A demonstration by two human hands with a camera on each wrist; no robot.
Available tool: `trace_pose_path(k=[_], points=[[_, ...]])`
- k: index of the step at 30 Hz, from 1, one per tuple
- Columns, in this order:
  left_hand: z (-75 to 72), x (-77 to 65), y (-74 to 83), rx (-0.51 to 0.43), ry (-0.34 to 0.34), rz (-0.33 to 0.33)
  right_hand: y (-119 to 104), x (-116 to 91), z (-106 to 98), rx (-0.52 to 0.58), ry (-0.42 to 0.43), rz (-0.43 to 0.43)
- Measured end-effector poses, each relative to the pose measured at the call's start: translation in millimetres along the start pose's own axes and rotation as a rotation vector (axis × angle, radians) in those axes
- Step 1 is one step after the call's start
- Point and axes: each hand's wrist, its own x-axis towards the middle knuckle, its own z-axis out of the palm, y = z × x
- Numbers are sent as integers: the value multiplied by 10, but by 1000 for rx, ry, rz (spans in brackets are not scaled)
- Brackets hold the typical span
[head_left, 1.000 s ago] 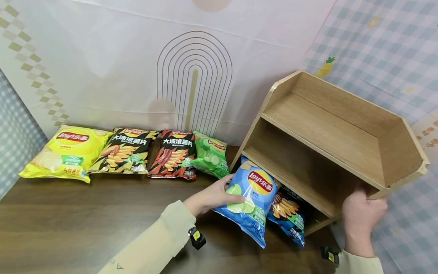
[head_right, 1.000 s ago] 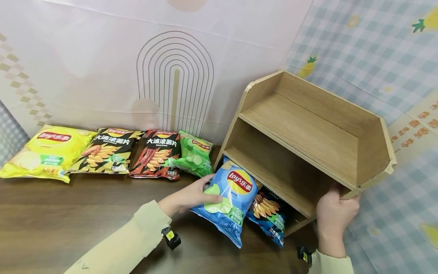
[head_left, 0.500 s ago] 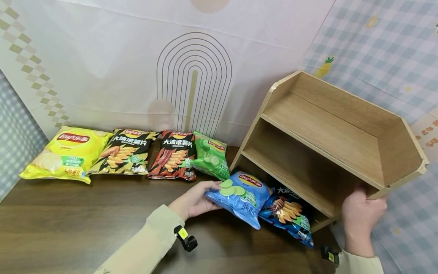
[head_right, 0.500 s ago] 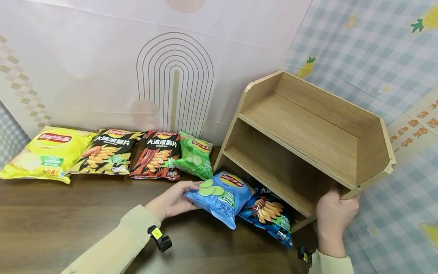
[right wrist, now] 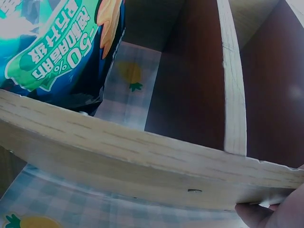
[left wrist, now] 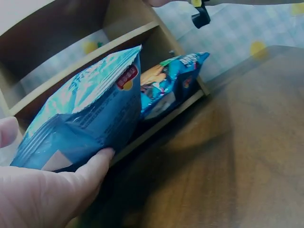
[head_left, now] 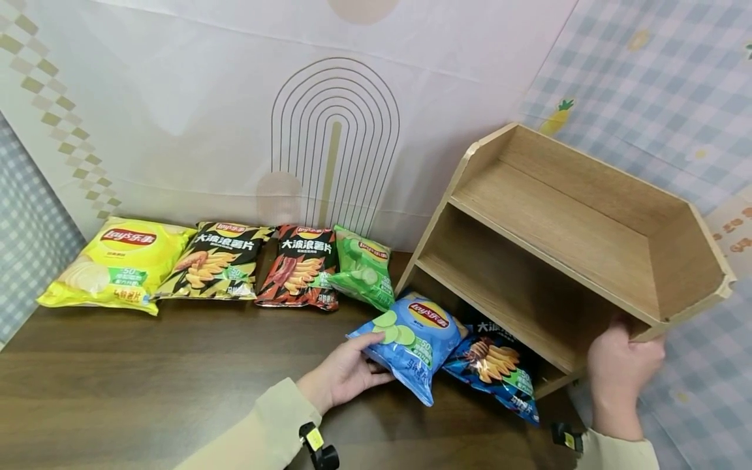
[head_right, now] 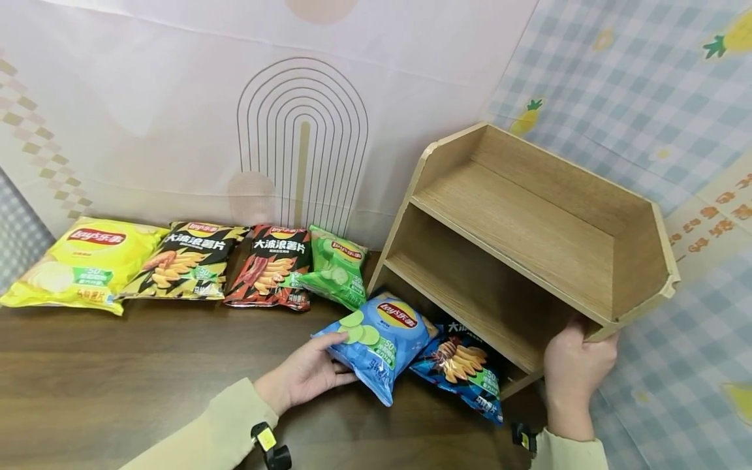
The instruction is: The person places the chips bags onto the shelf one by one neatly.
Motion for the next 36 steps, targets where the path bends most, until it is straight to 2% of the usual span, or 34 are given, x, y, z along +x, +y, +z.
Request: trace_pose_path(k=[4, 7, 15, 18, 24, 31, 36], points=[[-12, -6, -80, 8, -3, -41, 4, -9, 7, 5, -7, -4], [-15, -6, -111, 41, -10, -43, 5, -12, 14, 12, -8, -9], [12, -12, -143, 223, -19, 24, 32, -5, 18, 24, -11, -12], [52, 22, -134, 263, -31, 59, 41, 11, 17, 33, -7, -21], [121, 188, -97, 285, -25, 101, 31, 12, 19, 21, 2, -18], [226, 480, -84, 267, -27, 120, 4, -21, -14, -22, -2, 26], [310, 667, -65, 278, -39, 132, 2, -20, -15, -25, -4, 0]])
